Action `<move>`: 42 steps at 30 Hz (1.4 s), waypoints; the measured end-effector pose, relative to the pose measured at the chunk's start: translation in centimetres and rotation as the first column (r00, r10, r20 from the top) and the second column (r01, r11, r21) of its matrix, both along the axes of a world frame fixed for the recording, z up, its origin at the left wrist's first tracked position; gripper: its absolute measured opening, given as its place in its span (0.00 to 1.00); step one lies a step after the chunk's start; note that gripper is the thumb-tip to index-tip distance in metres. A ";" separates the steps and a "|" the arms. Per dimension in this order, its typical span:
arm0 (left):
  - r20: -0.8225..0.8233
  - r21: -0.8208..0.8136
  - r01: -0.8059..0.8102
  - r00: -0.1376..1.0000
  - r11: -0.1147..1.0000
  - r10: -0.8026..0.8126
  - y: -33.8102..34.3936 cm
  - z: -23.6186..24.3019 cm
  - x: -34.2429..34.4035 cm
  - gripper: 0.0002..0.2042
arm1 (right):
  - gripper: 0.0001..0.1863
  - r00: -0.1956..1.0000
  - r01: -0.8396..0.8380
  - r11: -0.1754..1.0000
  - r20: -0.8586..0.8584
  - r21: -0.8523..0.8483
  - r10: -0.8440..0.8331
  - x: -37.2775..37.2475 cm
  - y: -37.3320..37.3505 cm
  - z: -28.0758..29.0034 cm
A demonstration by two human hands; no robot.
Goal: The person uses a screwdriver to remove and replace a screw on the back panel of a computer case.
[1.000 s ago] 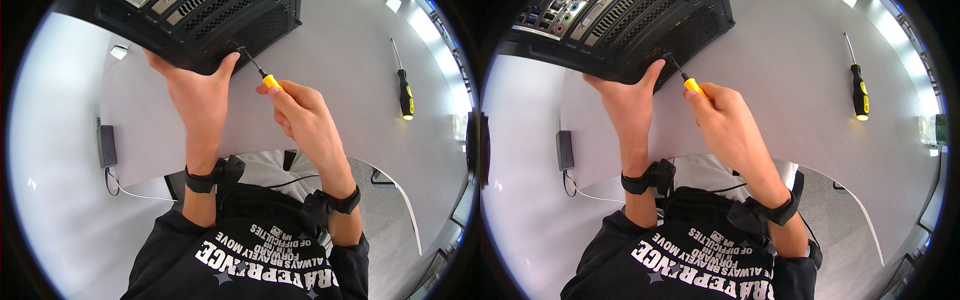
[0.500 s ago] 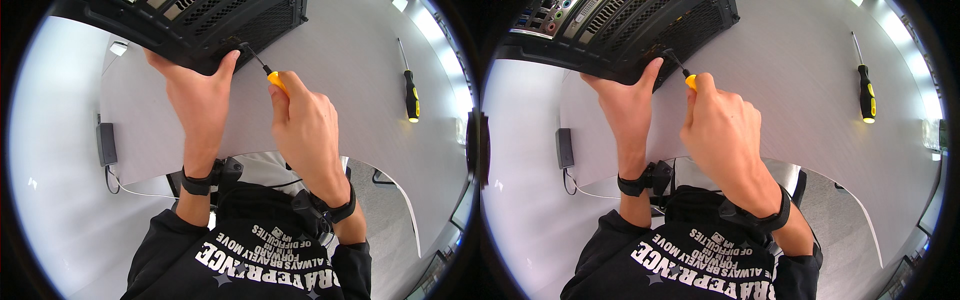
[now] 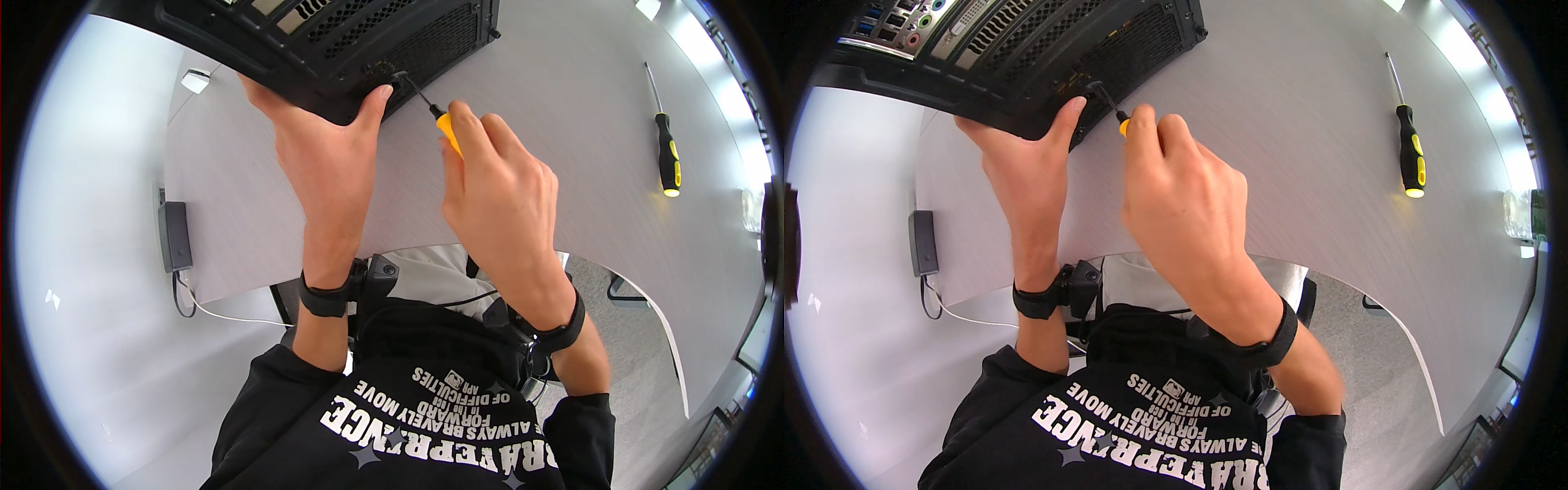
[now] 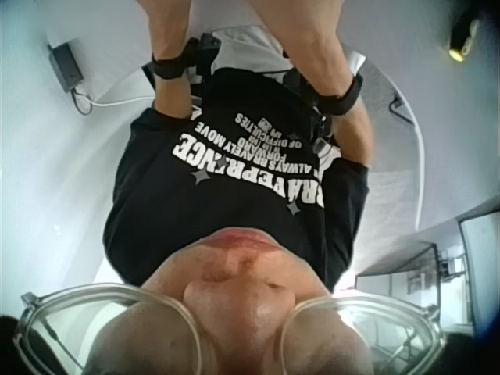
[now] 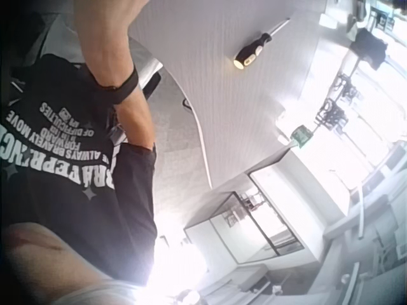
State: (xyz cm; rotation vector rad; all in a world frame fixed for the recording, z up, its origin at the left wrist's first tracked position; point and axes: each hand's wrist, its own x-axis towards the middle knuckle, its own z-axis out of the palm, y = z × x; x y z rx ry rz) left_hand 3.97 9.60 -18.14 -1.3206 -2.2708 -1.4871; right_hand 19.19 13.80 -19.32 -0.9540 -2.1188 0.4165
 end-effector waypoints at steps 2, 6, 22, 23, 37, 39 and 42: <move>-0.002 0.001 0.003 1.000 1.000 -0.003 0.0 -0.1 -0.1 0.49 | 0.12 0.985 -0.074 0.984 -0.167 -0.159 0.047 -0.1 0.2 -0.2; -0.010 -0.010 -0.017 1.000 1.000 0.017 0.0 0.1 -0.4 0.59 | 0.14 0.925 -0.337 0.426 -0.379 -0.840 -0.015 0.7 1.3 2.3; 0.104 -0.080 0.052 0.994 0.995 -0.043 0.4 2.7 1.5 0.47 | 0.21 0.778 -0.625 -0.115 -0.606 -0.772 -0.164 3.7 3.6 3.9; 0.080 -0.080 0.052 0.996 0.995 -0.046 0.4 2.7 1.5 0.46 | 0.20 0.825 -0.560 -0.015 -0.556 -0.828 -0.104 3.6 3.5 4.2; 0.090 -0.145 -0.043 0.994 0.988 0.057 -0.2 2.1 1.3 0.41 | 0.19 0.981 -0.133 0.793 0.035 -0.595 0.191 1.6 1.7 3.1; 0.004 -0.135 -0.013 1.000 0.991 0.013 0.0 2.0 1.4 0.44 | 0.19 0.980 -0.129 0.857 0.066 -0.500 0.186 1.7 1.6 2.8; -0.051 -0.120 0.004 0.999 0.993 -0.010 0.1 2.0 1.8 0.44 | 0.18 0.975 -0.132 0.901 0.110 -0.413 0.193 2.2 1.6 2.6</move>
